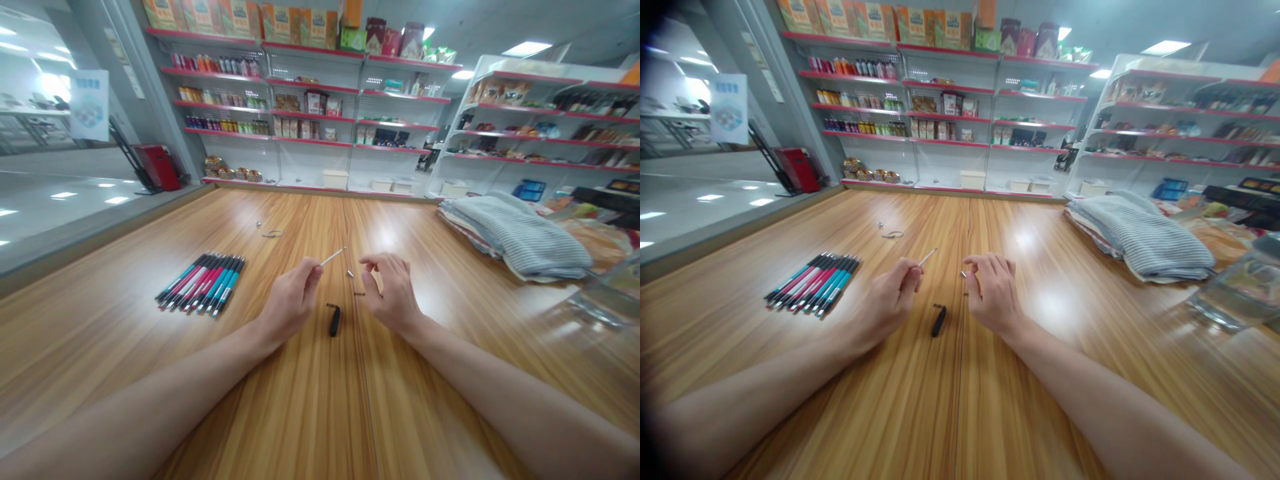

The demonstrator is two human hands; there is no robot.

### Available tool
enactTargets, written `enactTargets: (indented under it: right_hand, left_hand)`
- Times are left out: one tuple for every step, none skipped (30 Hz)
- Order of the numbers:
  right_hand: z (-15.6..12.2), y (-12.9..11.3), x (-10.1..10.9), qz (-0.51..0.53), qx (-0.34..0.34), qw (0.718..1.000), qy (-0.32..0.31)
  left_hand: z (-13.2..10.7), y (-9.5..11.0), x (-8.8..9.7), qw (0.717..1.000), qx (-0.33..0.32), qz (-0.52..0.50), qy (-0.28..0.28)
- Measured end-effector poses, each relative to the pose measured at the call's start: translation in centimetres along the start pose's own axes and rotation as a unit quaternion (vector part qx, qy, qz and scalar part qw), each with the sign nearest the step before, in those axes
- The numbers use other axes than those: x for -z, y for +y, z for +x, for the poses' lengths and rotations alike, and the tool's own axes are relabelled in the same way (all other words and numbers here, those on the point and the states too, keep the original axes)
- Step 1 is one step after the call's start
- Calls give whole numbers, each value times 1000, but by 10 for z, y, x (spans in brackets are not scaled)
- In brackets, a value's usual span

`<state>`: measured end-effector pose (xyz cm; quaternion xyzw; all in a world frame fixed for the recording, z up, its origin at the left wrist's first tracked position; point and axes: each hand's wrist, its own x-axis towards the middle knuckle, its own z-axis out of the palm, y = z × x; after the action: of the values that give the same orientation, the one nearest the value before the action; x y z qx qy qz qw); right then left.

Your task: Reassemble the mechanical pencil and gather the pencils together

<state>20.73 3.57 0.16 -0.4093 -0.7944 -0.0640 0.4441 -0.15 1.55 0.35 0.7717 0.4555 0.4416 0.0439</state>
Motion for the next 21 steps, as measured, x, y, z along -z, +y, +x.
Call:
enactTargets:
  right_hand:
    - [0,1,-1,3,5,1000,-17]
    - [-1,1,-1,6,8,999,-31]
    - [-1,0,-2,6,10,999,-42]
    - [-1,-1,-2,5,10,999,-52]
    - [-2,-1,-2,2,8,998,-59]
    - [-2,-2,-2,-2,4,998,-64]
    - [-2,-1,-2,-6,0,998,-70]
    - [-2,0,-2,-10,-5,997,-77]
    - [-2,1,-2,-12,-8,996,-85]
    - [-2,2,-2,-11,-8,995,-95]
    - [-2,3,-2,-7,-4,994,-109]
    - [-2,3,-3,-2,5,992,-124]
    - [-3,3,-3,2,16,990,-138]
    - [-3,3,-3,3,25,989,-149]
    - [-3,3,-3,2,29,988,-155]
    - [-3,2,-4,-3,27,987,-155]
    - [-3,2,-4,-9,21,988,-153]
    - [-3,2,-4,-16,12,988,-150]
    - [-3,3,-5,-22,3,989,-150]
    - [-3,3,-5,-27,-4,988,-152]
    - [-3,5,-5,-30,-9,987,-158]
  left_hand:
    - [-1,1,0,1000,4,-18,20]
    - [-2,1,0,999,8,-31,36]
    - [-3,1,0,998,11,-42,47]
    - [-3,1,-1,997,13,-50,55]
    - [-4,0,-1,996,16,-56,60]
    - [-4,-1,-2,996,19,-61,64]
    - [-4,-2,-3,996,21,-63,66]
    - [-3,-3,-3,996,22,-63,65]
    - [-3,-3,-4,996,23,-62,61]
    - [-3,-4,-4,996,25,-59,54]
    - [-3,-4,-4,997,27,-56,44]
    - [-3,-4,-5,998,30,-55,32]
    - [-3,-4,-5,998,35,-54,19]
    - [-3,-4,-5,998,40,-55,8]
    - [-2,-4,-5,997,46,-58,1]
    - [-2,-4,-5,997,53,-62,-3]
    - [-1,-4,-6,996,61,-65,-4]
    - [-1,-5,-6,995,70,-69,-7]
    - [0,-5,-6,994,78,-72,-11]
    - [0,-5,-6,994,85,-73,-18]
    - [1,-5,-7,993,90,-71,-26]
